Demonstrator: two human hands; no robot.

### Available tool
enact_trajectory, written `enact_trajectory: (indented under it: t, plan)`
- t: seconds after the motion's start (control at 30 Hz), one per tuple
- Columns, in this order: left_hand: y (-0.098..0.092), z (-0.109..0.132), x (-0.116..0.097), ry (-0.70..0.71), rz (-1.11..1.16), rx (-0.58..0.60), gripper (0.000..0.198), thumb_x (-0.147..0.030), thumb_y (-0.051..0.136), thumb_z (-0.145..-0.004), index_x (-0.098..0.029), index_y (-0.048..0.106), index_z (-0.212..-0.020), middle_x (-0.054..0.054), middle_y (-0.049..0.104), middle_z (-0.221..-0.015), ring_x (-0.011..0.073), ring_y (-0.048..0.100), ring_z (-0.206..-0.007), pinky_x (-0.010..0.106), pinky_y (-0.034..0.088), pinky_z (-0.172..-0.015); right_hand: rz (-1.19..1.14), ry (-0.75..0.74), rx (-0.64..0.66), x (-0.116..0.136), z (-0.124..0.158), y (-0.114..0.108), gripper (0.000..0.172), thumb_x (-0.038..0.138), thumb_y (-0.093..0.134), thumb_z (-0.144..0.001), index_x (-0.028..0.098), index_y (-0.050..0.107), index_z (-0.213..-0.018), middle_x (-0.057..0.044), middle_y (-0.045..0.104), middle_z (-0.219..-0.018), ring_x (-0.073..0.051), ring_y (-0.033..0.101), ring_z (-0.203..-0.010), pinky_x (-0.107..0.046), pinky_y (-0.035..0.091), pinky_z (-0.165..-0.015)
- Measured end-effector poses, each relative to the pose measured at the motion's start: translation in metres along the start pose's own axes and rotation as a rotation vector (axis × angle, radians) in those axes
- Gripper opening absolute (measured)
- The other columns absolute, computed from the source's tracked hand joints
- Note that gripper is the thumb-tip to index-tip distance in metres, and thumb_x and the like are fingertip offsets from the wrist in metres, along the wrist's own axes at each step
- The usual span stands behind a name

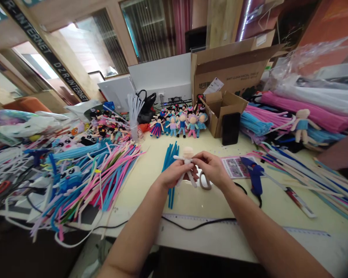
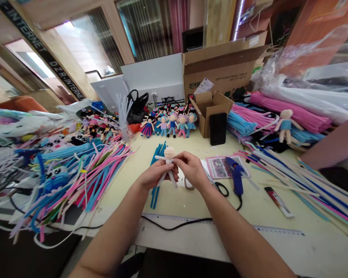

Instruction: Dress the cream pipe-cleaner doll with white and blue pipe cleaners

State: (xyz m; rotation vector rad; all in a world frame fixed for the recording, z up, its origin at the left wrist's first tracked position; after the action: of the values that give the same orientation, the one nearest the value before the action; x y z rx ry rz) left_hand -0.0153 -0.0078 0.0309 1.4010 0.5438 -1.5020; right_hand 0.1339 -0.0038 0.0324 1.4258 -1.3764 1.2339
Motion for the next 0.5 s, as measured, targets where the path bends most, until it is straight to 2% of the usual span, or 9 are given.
enact_trajectory:
  t: [0.1,0.17,0.33,0.4,0.5]
  plan:
    - [0.003,-0.009,0.009,0.017,0.050,-0.026,0.036,-0.041,0.071,-0.067,-0.012,0.059,-0.085,0.005,0.063,-0.075,0.0144,0.062,-0.064,0.029,0.049,-0.064,-0.041,0.042,-0.059,-0.015,0.001,-0.007,0.016,0.034,0.059,-0.074,0.018,0.062,-0.073,0.002,0.060,-0.062,-0.013,0.053,-0.060,-0.025,0.043,-0.060]
    - [-0.001,-0.012,0.013,0.040,0.053,-0.083,0.039,-0.042,0.072,-0.067,-0.013,0.058,-0.089,0.002,0.062,-0.071,0.0131,0.061,-0.060,0.027,0.049,-0.059,-0.032,0.059,-0.078,-0.023,-0.001,-0.014,0.020,0.037,0.057,-0.075,0.018,0.062,-0.073,0.002,0.058,-0.062,-0.012,0.051,-0.059,-0.025,0.042,-0.058]
    - [-0.026,-0.009,0.007,0.203,0.088,-0.330,0.039,-0.045,0.067,-0.070,-0.016,0.055,-0.093,-0.002,0.058,-0.063,0.0120,0.058,-0.053,0.024,0.047,-0.050,0.056,0.065,-0.156,-0.035,-0.005,-0.026,0.023,0.038,0.053,-0.080,0.017,0.062,-0.080,0.000,0.058,-0.067,-0.013,0.052,-0.061,-0.025,0.042,-0.058]
    - [-0.039,-0.005,0.000,0.294,0.139,-0.394,0.037,-0.045,0.065,-0.072,-0.017,0.055,-0.095,-0.003,0.058,-0.063,0.0115,0.059,-0.055,0.023,0.048,-0.051,0.104,0.077,-0.110,-0.038,-0.001,-0.019,0.021,0.035,0.050,-0.082,0.017,0.062,-0.082,-0.001,0.060,-0.068,-0.013,0.054,-0.062,-0.026,0.043,-0.059]
    - [-0.053,0.002,-0.009,0.391,0.227,-0.433,0.034,-0.043,0.062,-0.075,-0.018,0.055,-0.097,-0.004,0.057,-0.064,0.0104,0.059,-0.057,0.022,0.048,-0.054,0.250,0.033,0.097,-0.038,0.011,0.005,0.019,0.026,0.047,-0.084,0.019,0.064,-0.087,-0.003,0.066,-0.076,-0.015,0.060,-0.071,-0.028,0.046,-0.068]
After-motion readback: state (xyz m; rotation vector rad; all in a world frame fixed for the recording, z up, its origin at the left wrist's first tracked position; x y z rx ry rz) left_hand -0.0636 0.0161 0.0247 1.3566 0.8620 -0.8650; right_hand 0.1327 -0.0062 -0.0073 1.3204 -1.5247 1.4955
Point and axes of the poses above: each hand's wrist, its own z-axis away from the middle knuckle, its own y-axis out of the palm, x = y × z, the point moved 1 cm from there along -z, towards the middle knuckle
